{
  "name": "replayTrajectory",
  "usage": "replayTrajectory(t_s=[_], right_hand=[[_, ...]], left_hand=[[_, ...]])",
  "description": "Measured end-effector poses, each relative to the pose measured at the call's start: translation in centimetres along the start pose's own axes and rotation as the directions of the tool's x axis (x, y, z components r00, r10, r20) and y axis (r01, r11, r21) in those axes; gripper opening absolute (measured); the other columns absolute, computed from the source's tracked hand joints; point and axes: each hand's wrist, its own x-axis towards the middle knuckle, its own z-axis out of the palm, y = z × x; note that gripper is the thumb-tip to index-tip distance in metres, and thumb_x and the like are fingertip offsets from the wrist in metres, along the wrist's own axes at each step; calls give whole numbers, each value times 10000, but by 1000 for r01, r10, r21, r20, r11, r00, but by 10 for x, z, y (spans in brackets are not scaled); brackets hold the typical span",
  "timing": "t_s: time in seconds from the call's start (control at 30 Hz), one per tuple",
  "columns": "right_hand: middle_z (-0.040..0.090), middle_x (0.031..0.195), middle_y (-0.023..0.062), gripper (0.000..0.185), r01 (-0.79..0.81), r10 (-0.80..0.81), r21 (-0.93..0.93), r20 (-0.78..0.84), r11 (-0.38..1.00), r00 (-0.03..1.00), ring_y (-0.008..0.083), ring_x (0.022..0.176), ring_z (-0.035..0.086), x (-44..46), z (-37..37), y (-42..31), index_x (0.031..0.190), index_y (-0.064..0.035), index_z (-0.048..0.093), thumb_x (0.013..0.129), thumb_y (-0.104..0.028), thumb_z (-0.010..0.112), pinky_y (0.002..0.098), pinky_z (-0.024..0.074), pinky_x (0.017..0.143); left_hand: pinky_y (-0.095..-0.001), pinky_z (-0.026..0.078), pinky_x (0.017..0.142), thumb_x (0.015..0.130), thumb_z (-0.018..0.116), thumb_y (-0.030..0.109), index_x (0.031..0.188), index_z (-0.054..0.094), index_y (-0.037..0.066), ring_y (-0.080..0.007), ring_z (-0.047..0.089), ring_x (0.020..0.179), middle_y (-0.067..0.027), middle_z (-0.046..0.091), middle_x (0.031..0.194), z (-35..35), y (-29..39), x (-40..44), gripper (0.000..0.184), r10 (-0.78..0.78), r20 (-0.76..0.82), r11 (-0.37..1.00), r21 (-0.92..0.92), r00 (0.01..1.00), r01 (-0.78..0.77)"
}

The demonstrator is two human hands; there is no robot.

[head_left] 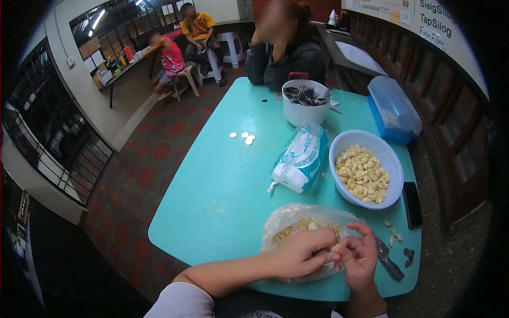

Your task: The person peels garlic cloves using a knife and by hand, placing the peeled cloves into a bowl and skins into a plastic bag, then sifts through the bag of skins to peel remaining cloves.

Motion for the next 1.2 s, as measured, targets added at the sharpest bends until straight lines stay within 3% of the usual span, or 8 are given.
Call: replayTrajectory(t_s=[0.4, 0.53, 0.63, 0.83, 0.93, 1.03, 1.13, 1.2], right_hand=[[515, 621, 62, 588, -312, 228, 426, 237, 849, 944, 104, 455, 440, 9, -17, -9, 1371, -10, 282, 911, -176, 608, 239, 384, 377], [523, 654, 59, 418, -121, 74, 583, 104, 804, 992, 103, 489, 448, 13, -32, -1, 1251, 54, 453, 938, -198, 571, 246, 399, 382], [589, 752, 77, 301, -23, -5, 509, 53, 861, 999, 119, 581, 525, 16, -43, 9, 1164, 33, 525, 941, -164, 565, 239, 450, 462], [650, 982, 137, 194, 33, -46, 318, 33, 948, 998, 143, 760, 609, 22, -38, 12, 1096, 2, 564, 931, -100, 571, 248, 491, 635], [626, 971, 90, 159, 112, -118, 244, 10, 963, 993, 118, 799, 587, 24, -36, 13, 1053, -2, 586, 914, -80, 594, 244, 481, 671], [584, 952, 43, 106, 208, -215, 204, 13, 957, 976, 103, 830, 564, 25, -37, 16, 1002, -10, 603, 908, -59, 594, 233, 467, 691], [544, 937, 24, 78, 174, -180, 137, 30, 975, 983, 94, 824, 550, 23, -34, 9, 965, -10, 612, 889, -27, 606, 225, 456, 704], [565, 904, 37, 84, 250, -255, -104, -35, 963, 966, 116, 805, 560, 15, -31, 8, 933, -18, 624, 850, -7, 637, 240, 457, 702]], left_hand=[[-449, 411, 680, 893, 554, 204, 858, 467, 16, -370, 520, 770, -168, 483, 812, -8, -3, 3, 210, 85, 137, 986, 132, 987, -103], [-461, 420, 700, 889, 549, 239, 870, 478, 24, -371, 538, 777, -168, 510, 810, -12, -3, 5, 228, 62, 104, 929, 359, 993, -96], [-457, 400, 623, 859, 603, 224, 804, 485, 40, -365, 521, 673, -145, 486, 693, -7, 1, 9, 226, 3, 59, 849, 528, 998, -33], [-442, 427, 625, 855, 581, 129, 879, 526, 39, -364, 566, 704, -161, 559, 740, 0, 0, 8, 108, -120, 53, 839, 540, 991, 72], [-469, 428, 671, 805, 537, 25, 946, 530, 33, -382, 565, 748, -182, 581, 794, -3, 2, 7, 141, -110, 42, 836, 544, 993, 70], [-433, 454, 693, 727, 482, -93, 984, 535, 17, -360, 564, 756, -185, 570, 832, -3, 1, 8, 285, 12, -30, 880, 475, 999, 3], [-370, 470, 724, 695, 418, -157, 1017, 542, 6, -291, 566, 760, -154, 556, 846, -5, 4, 5, 382, -48, -123, 976, 206, 991, 73], [-334, 468, 726, 675, 385, -174, 1031, 546, -6, -235, 561, 766, -122, 547, 837, -2, -1, 1, 425, -111, -122, 994, -1, 986, 112]])
